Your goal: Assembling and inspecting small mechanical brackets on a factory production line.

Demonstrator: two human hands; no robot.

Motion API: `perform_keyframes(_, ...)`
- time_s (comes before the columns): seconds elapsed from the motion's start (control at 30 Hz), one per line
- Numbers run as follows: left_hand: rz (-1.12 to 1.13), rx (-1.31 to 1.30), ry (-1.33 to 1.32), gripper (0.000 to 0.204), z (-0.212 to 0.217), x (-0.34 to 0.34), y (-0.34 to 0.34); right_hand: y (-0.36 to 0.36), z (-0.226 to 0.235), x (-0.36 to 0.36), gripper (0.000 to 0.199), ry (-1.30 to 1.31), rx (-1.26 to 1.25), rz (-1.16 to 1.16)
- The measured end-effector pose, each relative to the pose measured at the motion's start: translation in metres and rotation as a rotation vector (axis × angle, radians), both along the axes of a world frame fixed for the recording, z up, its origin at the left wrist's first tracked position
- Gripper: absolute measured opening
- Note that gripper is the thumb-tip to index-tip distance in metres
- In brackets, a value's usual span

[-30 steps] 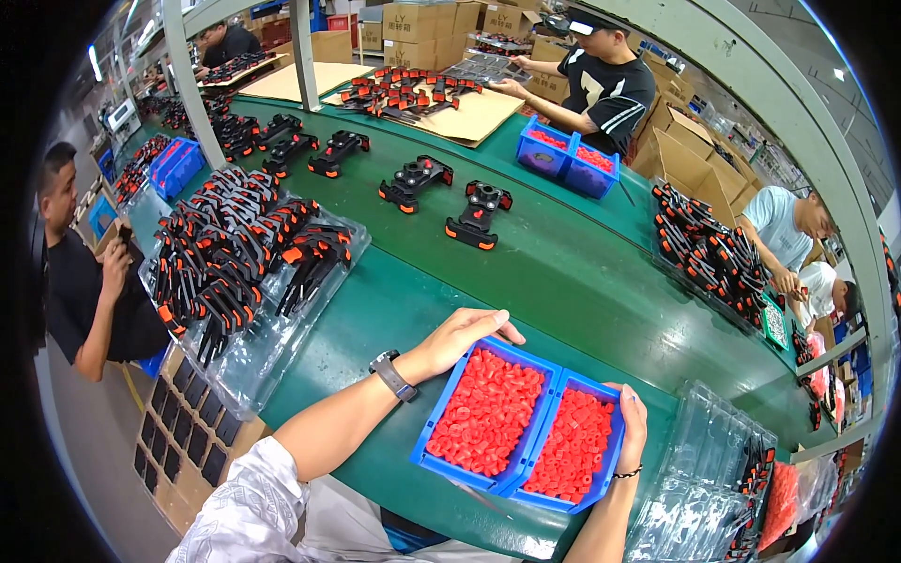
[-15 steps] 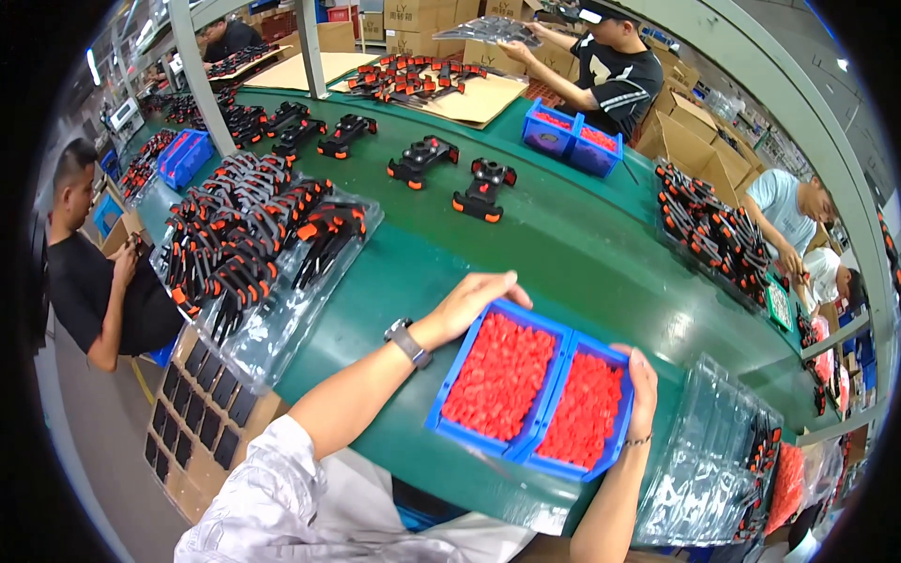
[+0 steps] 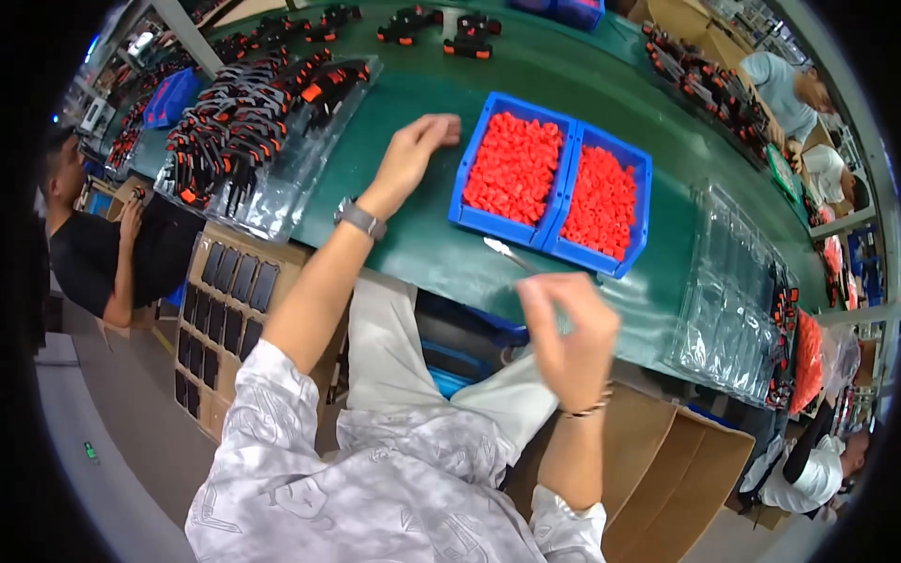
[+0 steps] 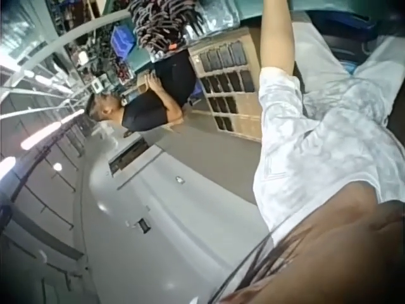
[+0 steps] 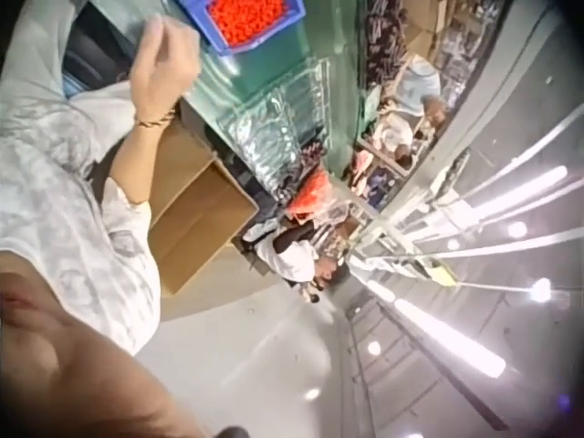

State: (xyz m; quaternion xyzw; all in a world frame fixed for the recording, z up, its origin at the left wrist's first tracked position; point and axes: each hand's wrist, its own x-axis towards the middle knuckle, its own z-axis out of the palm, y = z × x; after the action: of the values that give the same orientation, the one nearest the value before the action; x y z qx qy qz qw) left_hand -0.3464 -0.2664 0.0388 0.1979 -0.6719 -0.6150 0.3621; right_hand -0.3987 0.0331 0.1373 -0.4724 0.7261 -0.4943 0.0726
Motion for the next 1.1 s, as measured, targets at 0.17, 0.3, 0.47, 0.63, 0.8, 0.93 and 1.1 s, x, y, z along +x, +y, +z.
perform_keyframes(0.17, -0.013, -0.089, -0.055, 0.045, 0.006, 0.018, 0.046, -0.011, -0.086, 0.007, 0.020, 0.428, -0.023, -0.216)
perform_keyframes(0.3, -0.079, -0.317, -0.207, 0.065, 0.005, 0.034, 0.079, -0.025, -0.086, 0.017, 0.019, 0.552, 0.127, -0.311)
perform_keyframes(0.47, -0.065, -0.350, -0.268, 0.061, 0.020, 0.025, 0.084, -0.033, -0.073, 0.013, 0.011, 0.640, 0.292, -0.287)
perform_keyframes(0.63, -0.049, -0.329, -0.257, 0.059, 0.012, 0.018, 0.083, -0.024, -0.068, 0.004, 0.007, 0.589, 0.314, -0.151)
perform_keyframes(0.8, 0.044, -0.355, -0.219, 0.058, 0.007, 0.020, 0.085, -0.004, -0.032, 0.010, 0.005, 0.057, 0.302, -0.026)
perform_keyframes(0.93, 0.132, -0.208, -0.091, 0.057, 0.011, 0.021, 0.080, -0.008, -0.013, -0.005, 0.006, -0.023, 0.065, 0.004)
perform_keyframes(1.1, 0.283, 0.002, 0.251, 0.048, 0.064, 0.035, 0.029, -0.063, 0.043, -0.036, 0.006, -0.005, 0.096, -0.013)
